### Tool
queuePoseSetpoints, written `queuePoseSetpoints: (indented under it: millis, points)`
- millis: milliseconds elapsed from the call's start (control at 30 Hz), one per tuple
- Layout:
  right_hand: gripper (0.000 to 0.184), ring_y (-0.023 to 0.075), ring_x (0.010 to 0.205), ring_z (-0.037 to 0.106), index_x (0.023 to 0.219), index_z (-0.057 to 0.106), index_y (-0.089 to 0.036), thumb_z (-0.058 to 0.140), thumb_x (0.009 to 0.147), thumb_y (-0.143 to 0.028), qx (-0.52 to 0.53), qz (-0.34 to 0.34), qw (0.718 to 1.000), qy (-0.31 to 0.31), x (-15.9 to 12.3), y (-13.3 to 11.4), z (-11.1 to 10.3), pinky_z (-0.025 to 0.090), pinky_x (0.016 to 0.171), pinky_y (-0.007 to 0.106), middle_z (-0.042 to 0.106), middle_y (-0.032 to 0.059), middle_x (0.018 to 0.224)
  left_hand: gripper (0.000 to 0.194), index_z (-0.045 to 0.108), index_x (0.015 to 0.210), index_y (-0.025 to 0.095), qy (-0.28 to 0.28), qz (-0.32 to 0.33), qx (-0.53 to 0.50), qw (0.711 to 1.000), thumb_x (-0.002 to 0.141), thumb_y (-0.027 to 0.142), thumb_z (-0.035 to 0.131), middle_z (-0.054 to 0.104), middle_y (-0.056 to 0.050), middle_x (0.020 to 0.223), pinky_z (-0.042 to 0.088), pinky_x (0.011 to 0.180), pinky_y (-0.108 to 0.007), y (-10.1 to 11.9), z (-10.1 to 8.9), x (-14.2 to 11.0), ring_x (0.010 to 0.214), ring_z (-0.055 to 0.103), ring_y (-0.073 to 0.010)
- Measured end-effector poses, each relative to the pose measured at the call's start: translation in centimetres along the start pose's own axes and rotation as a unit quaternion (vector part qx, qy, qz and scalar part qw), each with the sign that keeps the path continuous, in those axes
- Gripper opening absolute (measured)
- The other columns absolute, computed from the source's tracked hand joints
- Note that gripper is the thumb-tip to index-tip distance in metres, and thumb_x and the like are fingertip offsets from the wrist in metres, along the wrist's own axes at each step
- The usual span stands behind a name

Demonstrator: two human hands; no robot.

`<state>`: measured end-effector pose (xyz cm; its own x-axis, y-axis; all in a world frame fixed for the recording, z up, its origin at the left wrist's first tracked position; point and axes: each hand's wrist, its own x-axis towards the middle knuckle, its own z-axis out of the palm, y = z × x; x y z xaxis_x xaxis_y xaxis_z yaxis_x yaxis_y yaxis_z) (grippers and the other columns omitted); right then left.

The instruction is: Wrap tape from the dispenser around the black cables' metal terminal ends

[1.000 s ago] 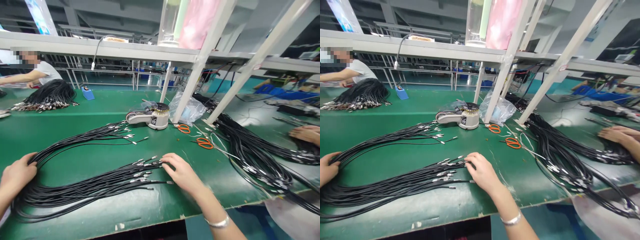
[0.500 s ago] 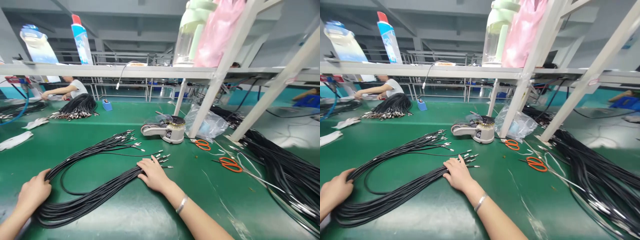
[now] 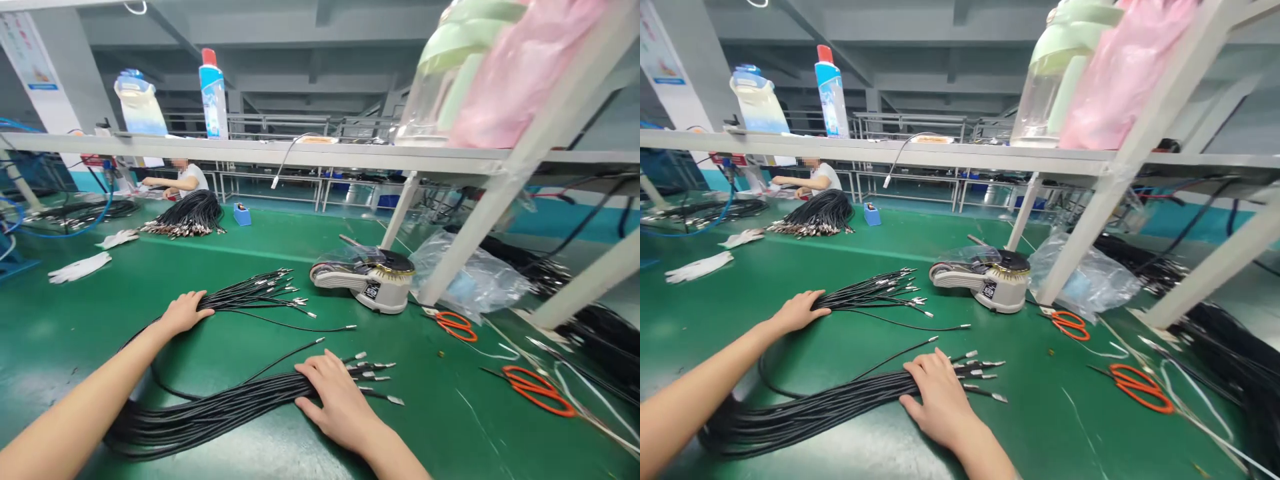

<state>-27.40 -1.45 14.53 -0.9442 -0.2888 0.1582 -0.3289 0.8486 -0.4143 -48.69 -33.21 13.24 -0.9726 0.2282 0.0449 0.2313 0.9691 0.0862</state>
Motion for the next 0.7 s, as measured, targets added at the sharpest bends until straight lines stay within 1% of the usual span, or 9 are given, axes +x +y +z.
queuePoseSetpoints:
  millis: [100,200,267,333,433,500,533,600,700]
  points:
    - [0.034,0.0244,0.101,0.053,0.111,0.059,-0.022,0.060,0.077,-0.025,-0.003,0.009,1.000,-0.016,0.0,-0.1,-0.3,0.030,0.104,0.049,0.061,0.0069,0.104,0.057,0.041,0.132,0.017,-0.018,-0.013,-0.008,1.000,0.081,0.042,0.040,0.049,-0.012,0.133,0.036,0.098,-0.040,-2.9,-0.4,-1.1,0.121,0.045,-0.0273]
    - [0.036,0.0263,0.102,0.053,0.113,0.059,-0.020,0.058,0.077,-0.024,-0.008,0.012,0.999,-0.033,0.0,0.0,-0.3,0.039,0.096,0.048,0.061,0.0091,0.107,0.058,0.039,0.133,0.013,-0.035,-0.049,-0.006,0.998,0.078,0.033,0.042,0.049,-0.013,0.133,0.036,0.100,-0.036,-5.9,-1.1,-3.5,0.122,0.045,-0.0251]
    - [0.038,0.0277,0.107,0.052,0.116,0.057,-0.020,0.056,0.078,-0.026,-0.013,0.006,0.999,-0.032,0.2,0.2,-0.1,0.036,0.099,0.051,0.060,0.0109,0.114,0.060,0.039,0.132,0.010,-0.047,-0.070,-0.007,0.996,0.075,0.030,0.043,0.049,-0.013,0.133,0.036,0.101,-0.033,-7.5,-1.6,-5.5,0.122,0.046,-0.0230]
    - [0.045,0.0288,0.119,0.045,0.122,0.054,-0.019,0.056,0.078,-0.028,-0.019,-0.017,0.999,-0.028,0.5,0.2,0.3,0.028,0.105,0.053,0.053,0.0117,0.128,0.064,0.038,0.132,0.008,-0.059,-0.078,-0.012,0.995,0.072,0.028,0.044,0.049,-0.012,0.134,0.036,0.102,-0.028,-8.5,-1.9,-7.5,0.122,0.047,-0.0206]
    - [0.056,0.0257,0.132,0.031,0.133,0.042,-0.021,0.054,0.079,-0.030,-0.017,-0.068,0.997,-0.043,1.0,0.0,1.0,0.017,0.111,0.051,0.038,0.0088,0.143,0.068,0.039,0.131,0.007,-0.074,-0.069,-0.024,0.995,0.065,0.021,0.043,0.050,-0.009,0.134,0.035,0.102,-0.023,-8.9,-2.2,-9.8,0.121,0.048,-0.0172]
    - [0.058,0.0237,0.132,0.030,0.136,0.039,-0.021,0.053,0.080,-0.033,-0.010,-0.080,0.995,-0.053,1.2,-0.3,1.3,0.015,0.111,0.048,0.039,0.0083,0.143,0.071,0.041,0.130,0.005,-0.077,-0.064,-0.026,0.995,0.060,0.019,0.043,0.051,-0.010,0.132,0.036,0.102,-0.023,-8.7,-2.2,-10.5,0.120,0.049,-0.0178]
    - [0.058,0.0233,0.131,0.032,0.136,0.039,-0.021,0.053,0.080,-0.035,-0.006,-0.078,0.996,-0.051,1.2,-0.4,1.4,0.016,0.111,0.047,0.041,0.0084,0.141,0.071,0.041,0.129,0.003,-0.074,-0.064,-0.024,0.995,0.060,0.020,0.044,0.051,-0.012,0.131,0.037,0.101,-0.025,-8.5,-2.2,-10.5,0.120,0.049,-0.0199]
    - [0.057,0.0231,0.127,0.038,0.133,0.043,-0.021,0.053,0.079,-0.037,-0.001,-0.066,0.997,-0.038,1.2,-0.8,1.5,0.017,0.111,0.045,0.047,0.0083,0.137,0.072,0.039,0.131,0.002,-0.059,-0.066,-0.015,0.996,0.064,0.029,0.047,0.051,-0.018,0.130,0.038,0.100,-0.032,-7.9,-1.9,-9.7,0.119,0.049,-0.0264]
    - [0.053,0.0228,0.118,0.045,0.126,0.050,-0.021,0.056,0.077,-0.038,-0.007,-0.051,0.999,-0.016,1.0,-1.1,1.3,0.019,0.110,0.042,0.055,0.0075,0.127,0.081,0.035,0.135,0.005,-0.022,-0.054,0.001,0.998,0.070,0.053,0.045,0.049,-0.020,0.130,0.039,0.097,-0.042,-6.1,-1.2,-7.3,0.120,0.046,-0.0337]
